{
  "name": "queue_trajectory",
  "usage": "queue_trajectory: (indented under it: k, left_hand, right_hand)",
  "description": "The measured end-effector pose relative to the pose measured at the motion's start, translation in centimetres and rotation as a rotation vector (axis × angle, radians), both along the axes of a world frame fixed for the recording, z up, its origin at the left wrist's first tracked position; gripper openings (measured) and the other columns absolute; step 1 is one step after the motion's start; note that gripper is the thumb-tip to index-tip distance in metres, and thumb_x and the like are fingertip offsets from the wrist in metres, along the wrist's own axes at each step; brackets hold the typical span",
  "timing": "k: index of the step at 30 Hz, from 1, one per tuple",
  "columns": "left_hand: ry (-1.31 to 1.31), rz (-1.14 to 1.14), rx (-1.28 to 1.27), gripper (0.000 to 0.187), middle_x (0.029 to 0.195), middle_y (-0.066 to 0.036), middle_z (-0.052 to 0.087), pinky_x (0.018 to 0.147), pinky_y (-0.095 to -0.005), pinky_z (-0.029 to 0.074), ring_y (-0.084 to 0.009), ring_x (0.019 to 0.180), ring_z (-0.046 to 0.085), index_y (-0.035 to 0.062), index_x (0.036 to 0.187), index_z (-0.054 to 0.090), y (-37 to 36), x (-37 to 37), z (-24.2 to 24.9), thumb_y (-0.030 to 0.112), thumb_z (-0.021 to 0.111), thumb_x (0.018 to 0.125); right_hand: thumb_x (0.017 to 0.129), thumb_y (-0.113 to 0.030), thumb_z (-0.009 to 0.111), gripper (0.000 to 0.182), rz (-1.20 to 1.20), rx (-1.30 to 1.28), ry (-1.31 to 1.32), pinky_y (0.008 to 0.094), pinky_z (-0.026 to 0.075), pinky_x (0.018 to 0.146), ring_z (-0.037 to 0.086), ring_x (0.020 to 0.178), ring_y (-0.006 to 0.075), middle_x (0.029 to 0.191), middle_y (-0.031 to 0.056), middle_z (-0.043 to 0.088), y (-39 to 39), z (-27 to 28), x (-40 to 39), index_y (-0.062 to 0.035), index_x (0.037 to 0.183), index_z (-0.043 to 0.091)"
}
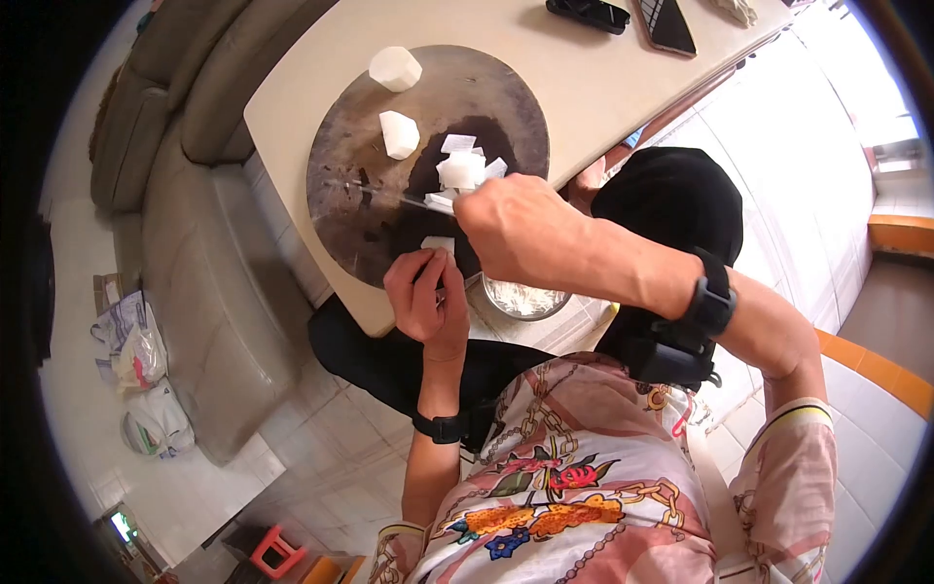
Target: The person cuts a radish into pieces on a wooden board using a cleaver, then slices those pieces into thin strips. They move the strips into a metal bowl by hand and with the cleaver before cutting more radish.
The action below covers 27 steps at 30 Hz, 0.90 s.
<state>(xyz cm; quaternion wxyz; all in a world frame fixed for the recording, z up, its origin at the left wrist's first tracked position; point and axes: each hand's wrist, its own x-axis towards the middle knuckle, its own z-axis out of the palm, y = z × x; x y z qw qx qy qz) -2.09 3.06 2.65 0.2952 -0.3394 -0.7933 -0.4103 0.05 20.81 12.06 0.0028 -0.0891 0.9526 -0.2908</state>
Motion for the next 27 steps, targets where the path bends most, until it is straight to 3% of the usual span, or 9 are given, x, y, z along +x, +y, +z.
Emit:
queue_trajectory:
  k: [4, 7, 12, 15, 27]
  left_hand:
    - [-0.021, -0.014, 0.020, 0.020, 0.100, -0.012, 0.063, 0.074, -0.0362, 0.051, -0.0300, 0.087, 0.060, 0.0000, 0.092, 0.068, -0.3, 0.1, -0.5, -0.006, 0.073, 0.073]
    - [-0.090, 0.057, -0.026, 0.024, 0.098, -0.014, 0.063, 0.083, -0.0486, 0.049, -0.0383, 0.090, 0.060, 0.0007, 0.095, 0.069, -0.7, 0.4, -1.0, 0.001, 0.074, 0.071]
    - [-0.078, 0.055, -0.013, 0.024, 0.102, -0.015, 0.064, 0.087, -0.0487, 0.049, -0.0393, 0.095, 0.061, 0.0022, 0.095, 0.070, -0.9, 0.7, -1.5, 0.002, 0.074, 0.072]
    - [-0.084, 0.065, 0.008, 0.023, 0.103, -0.015, 0.065, 0.088, -0.0486, 0.050, -0.0391, 0.097, 0.062, 0.0028, 0.095, 0.070, -0.9, 0.9, -1.7, 0.003, 0.074, 0.072]
    - [-0.091, 0.074, -0.003, 0.024, 0.102, -0.015, 0.065, 0.086, -0.0456, 0.051, -0.0367, 0.096, 0.063, 0.0026, 0.096, 0.070, -0.8, 0.9, -1.2, 0.002, 0.074, 0.073]
  right_hand:
    - [0.071, -0.003, 0.060, 0.015, 0.136, 0.015, 0.095, 0.0423, 0.050, 0.049, 0.064, 0.056, 0.0358, 0.057, 0.0196, 0.058, -0.6, 1.8, 2.6, 0.0080, 0.081, 0.057]
    - [0.070, 0.000, 0.058, 0.023, 0.198, 0.075, 0.037, 0.0406, 0.048, 0.048, 0.063, 0.056, 0.0337, 0.068, 0.0168, 0.059, -0.7, 2.1, 3.8, 0.0076, 0.092, 0.053]
    - [0.070, -0.001, 0.059, 0.036, 0.231, 0.174, 0.060, 0.0375, 0.048, 0.044, 0.063, 0.054, 0.0316, 0.069, 0.0177, 0.058, -0.7, 2.3, 4.2, 0.0168, 0.100, 0.051]
    - [0.070, -0.001, 0.060, 0.039, 0.288, 0.288, 0.053, 0.0354, 0.049, 0.044, 0.064, 0.054, 0.0295, 0.067, 0.0171, 0.058, -0.8, 2.9, 4.1, 0.0197, 0.101, 0.050]
    - [0.068, -0.001, 0.060, 0.039, 0.345, 0.300, 0.109, 0.0353, 0.048, 0.044, 0.064, 0.053, 0.0281, 0.066, 0.0172, 0.059, -1.3, 2.3, 2.7, 0.0237, 0.096, 0.052]
